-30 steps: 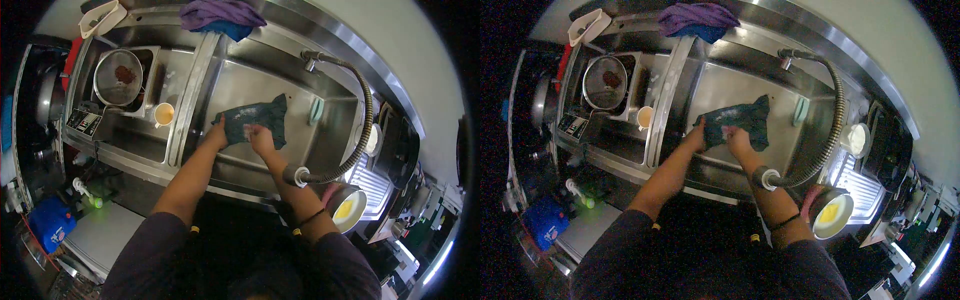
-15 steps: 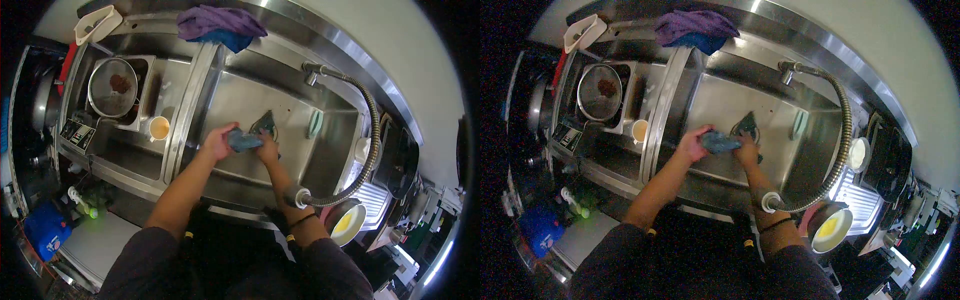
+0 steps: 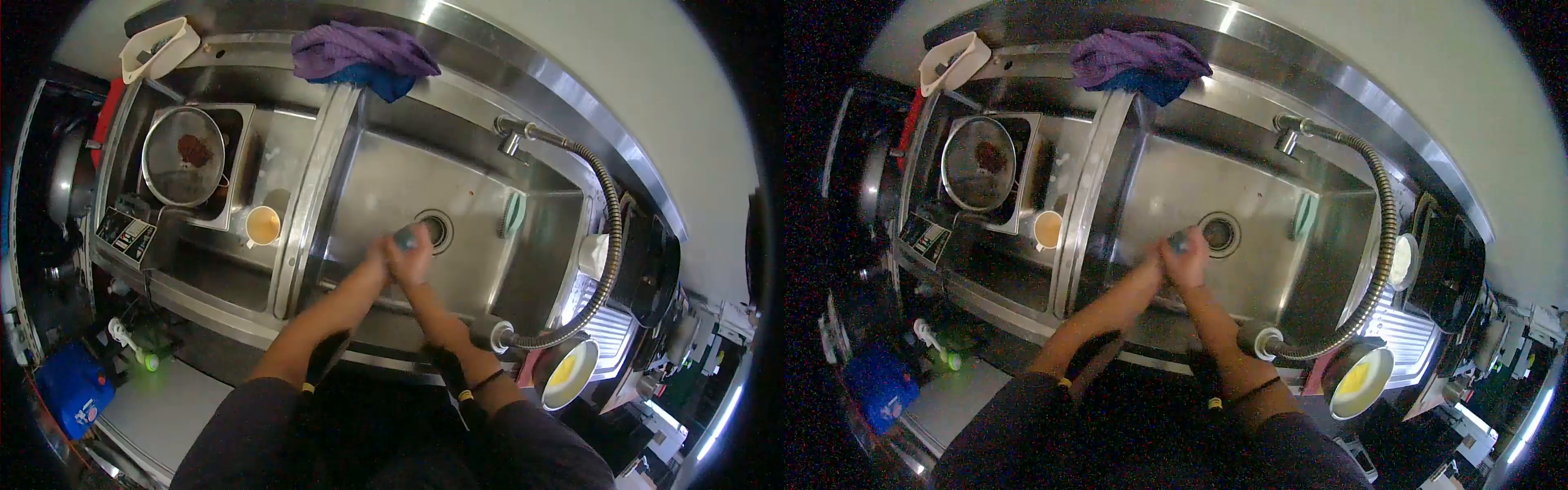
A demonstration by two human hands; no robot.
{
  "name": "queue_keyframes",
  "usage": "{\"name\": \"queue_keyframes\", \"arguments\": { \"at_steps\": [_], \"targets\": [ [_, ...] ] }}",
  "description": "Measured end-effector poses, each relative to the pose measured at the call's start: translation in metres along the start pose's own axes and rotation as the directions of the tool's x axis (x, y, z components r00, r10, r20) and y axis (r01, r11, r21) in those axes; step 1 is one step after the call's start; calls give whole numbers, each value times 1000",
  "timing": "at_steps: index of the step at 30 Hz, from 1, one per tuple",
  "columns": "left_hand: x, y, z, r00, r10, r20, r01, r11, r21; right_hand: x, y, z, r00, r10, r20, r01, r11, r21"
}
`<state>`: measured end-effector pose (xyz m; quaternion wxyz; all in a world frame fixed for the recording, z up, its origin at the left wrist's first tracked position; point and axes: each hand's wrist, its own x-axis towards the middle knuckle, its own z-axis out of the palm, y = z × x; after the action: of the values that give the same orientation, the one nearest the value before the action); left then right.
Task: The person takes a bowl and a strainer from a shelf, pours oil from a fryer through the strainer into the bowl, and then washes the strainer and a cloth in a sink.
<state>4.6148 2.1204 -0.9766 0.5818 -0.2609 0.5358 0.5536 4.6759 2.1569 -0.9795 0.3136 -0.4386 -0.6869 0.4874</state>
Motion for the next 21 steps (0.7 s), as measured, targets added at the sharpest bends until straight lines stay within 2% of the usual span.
{"name": "queue_keyframes", "arguments": {
  "at_steps": [2, 5, 8, 11, 12, 14, 16, 18, 19, 21],
  "targets": [
    [-1, 1, 4, 1000, 5, -13, -4, 1000, 25, 15, 7, 5, 961, 260, -93, -229, 939, 258],
    [7, 3, -3, 998, 30, 59, -37, 991, 127, 1, -34, 0, 994, -77, -77, 68, 991, -114],
    [14, 6, -1, 991, 79, 105, -104, 962, 252, -10, -50, -3, 999, -31, 29, 33, 999, -43],
    [16, 9, 6, 977, 168, 133, -210, 879, 428, 1, -16, -7, 994, -110, -13, 110, 986, 122],
    [17, 9, 9, 969, 196, 147, -243, 846, 474, 8, -5, -14, 999, 29, -31, -28, 999, 19],
    [18, 12, 12, 951, 232, 206, -307, 794, 525, 20, 21, -34, 948, 296, -114, -312, 935, -167],
    [20, 16, 15, 926, 255, 279, -372, 744, 555, 24, 62, -50, 984, 118, -136, -158, 929, -335],
    [42, 13, 4, 860, 406, 310, -510, 660, 551, 24, 69, -55, 995, -66, -76, 26, 898, -440],
    [45, 11, 1, 820, 473, 321, -569, 617, 544, 23, 57, -59, 988, -157, -13, 134, 879, -457],
    [40, 9, -1, 749, 499, 436, -651, 427, 628, 18, 50, -57, 984, -128, 124, 160, 940, -301]
  ]
}}
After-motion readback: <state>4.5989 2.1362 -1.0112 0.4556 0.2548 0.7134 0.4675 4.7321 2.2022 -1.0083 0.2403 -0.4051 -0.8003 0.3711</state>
